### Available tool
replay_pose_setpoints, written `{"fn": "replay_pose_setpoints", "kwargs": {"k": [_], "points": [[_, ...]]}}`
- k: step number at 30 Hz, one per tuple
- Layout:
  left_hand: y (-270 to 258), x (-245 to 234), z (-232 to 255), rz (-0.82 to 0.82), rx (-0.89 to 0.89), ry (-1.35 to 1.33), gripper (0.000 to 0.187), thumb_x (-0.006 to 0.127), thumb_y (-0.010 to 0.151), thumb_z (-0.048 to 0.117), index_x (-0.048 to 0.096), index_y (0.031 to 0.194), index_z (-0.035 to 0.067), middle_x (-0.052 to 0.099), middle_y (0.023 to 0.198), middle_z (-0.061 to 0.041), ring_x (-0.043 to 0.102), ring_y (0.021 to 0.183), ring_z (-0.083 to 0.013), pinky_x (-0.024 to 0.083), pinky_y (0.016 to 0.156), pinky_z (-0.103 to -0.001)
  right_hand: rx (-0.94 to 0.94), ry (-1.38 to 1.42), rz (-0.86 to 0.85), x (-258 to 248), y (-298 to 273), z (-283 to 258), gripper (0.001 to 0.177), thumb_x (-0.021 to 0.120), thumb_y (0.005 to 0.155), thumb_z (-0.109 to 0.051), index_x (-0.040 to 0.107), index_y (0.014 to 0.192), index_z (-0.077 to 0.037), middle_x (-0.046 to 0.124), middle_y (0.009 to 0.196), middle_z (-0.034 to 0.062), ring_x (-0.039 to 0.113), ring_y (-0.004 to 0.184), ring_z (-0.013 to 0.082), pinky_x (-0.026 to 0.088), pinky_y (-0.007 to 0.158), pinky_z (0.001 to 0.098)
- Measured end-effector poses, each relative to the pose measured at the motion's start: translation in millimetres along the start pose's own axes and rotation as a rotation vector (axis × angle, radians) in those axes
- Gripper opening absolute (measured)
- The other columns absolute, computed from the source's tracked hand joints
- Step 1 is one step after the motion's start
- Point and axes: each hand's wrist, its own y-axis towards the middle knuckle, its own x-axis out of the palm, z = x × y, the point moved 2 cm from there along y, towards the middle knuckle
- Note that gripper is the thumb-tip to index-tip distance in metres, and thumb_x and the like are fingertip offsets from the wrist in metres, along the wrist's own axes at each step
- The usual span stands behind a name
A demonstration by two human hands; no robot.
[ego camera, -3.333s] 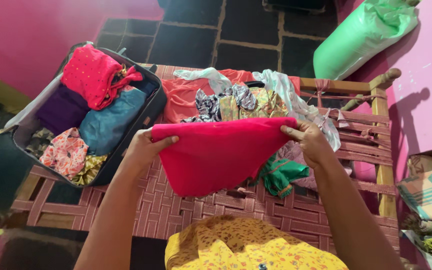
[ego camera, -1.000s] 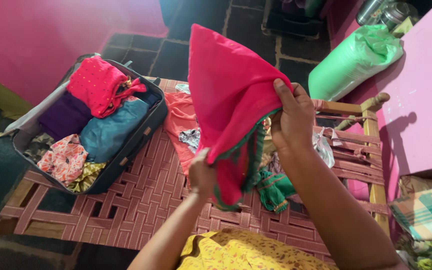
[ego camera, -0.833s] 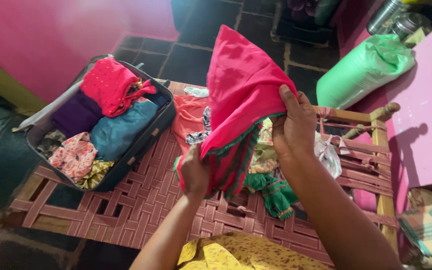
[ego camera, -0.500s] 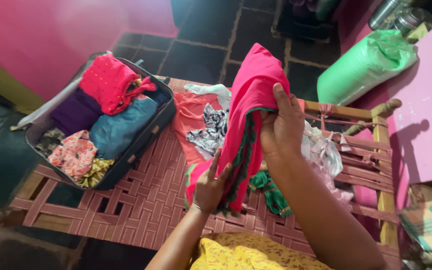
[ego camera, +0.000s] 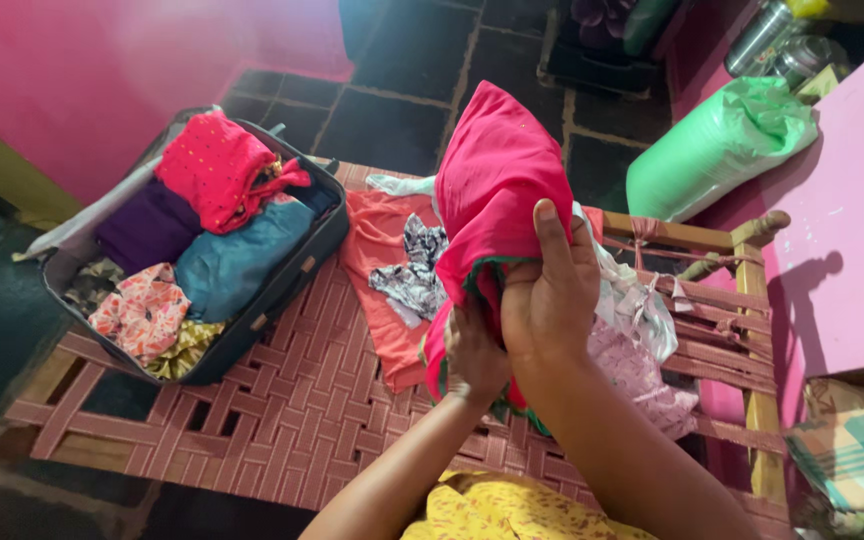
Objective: The person folds several garments by hand on a woven cot and places them into an open suitcase. Items handled include a purple top, a red sari with green border, a floral blouse, and a green cloth. The person smooths and folds each piece before stacking it in the suitcase.
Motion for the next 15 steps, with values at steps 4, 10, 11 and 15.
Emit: {"fn": "replay_pose_setpoints", "kwargs": {"k": [4, 10, 11, 15], "points": [[39, -13, -22, -0.026, -0.137, -0.202, 0.050, 0.070, 0.094, 0.030, 0.057, 0.139, 0.010, 0.075, 0.111, -0.023, 0.073, 0.101, -0.0387, 0.057, 0.084, -0.049, -0.088, -0.036, 0.018, 9, 13, -22, 0.021, 0.071, 0.098, -0.006, 0.063, 0.117, -0.005, 0.072, 0.110, 0.0064, 0.070, 0.101, 0.0158, 0.058, 0.092, 0.0320], [65, -90, -50, -0.122, -0.309, -0.258, 0.060, 0.074, 0.090, 0.019, 0.046, 0.143, 0.009, 0.073, 0.085, -0.022, 0.072, 0.085, -0.0405, 0.051, 0.068, -0.049, -0.163, -0.088, -0.007, -35, 64, -64, 0.020, 0.074, 0.100, -0.010, 0.064, 0.115, -0.004, 0.071, 0.111, 0.0076, 0.071, 0.103, 0.0171, 0.059, 0.099, 0.0337], [71, -100, -53, -0.184, -0.283, -0.250, 0.067, 0.076, 0.088, 0.016, 0.044, 0.146, 0.007, 0.074, 0.085, -0.021, 0.073, 0.084, -0.0378, 0.051, 0.070, -0.046, -0.156, -0.105, -0.012, -50, 77, -63, 0.020, 0.075, 0.099, -0.010, 0.064, 0.115, -0.004, 0.071, 0.111, 0.0075, 0.071, 0.103, 0.0170, 0.059, 0.099, 0.0340], [109, -117, -74, -0.534, -0.130, -0.372, 0.038, 0.087, 0.072, 0.007, 0.077, 0.108, 0.002, 0.081, 0.090, -0.012, 0.073, 0.082, -0.0228, 0.058, 0.074, -0.035, 0.095, -0.149, -0.037, -131, 156, -16, 0.024, 0.071, 0.100, -0.024, 0.064, 0.112, -0.005, 0.071, 0.107, 0.0089, 0.069, 0.102, 0.0224, 0.057, 0.097, 0.0409]]}}
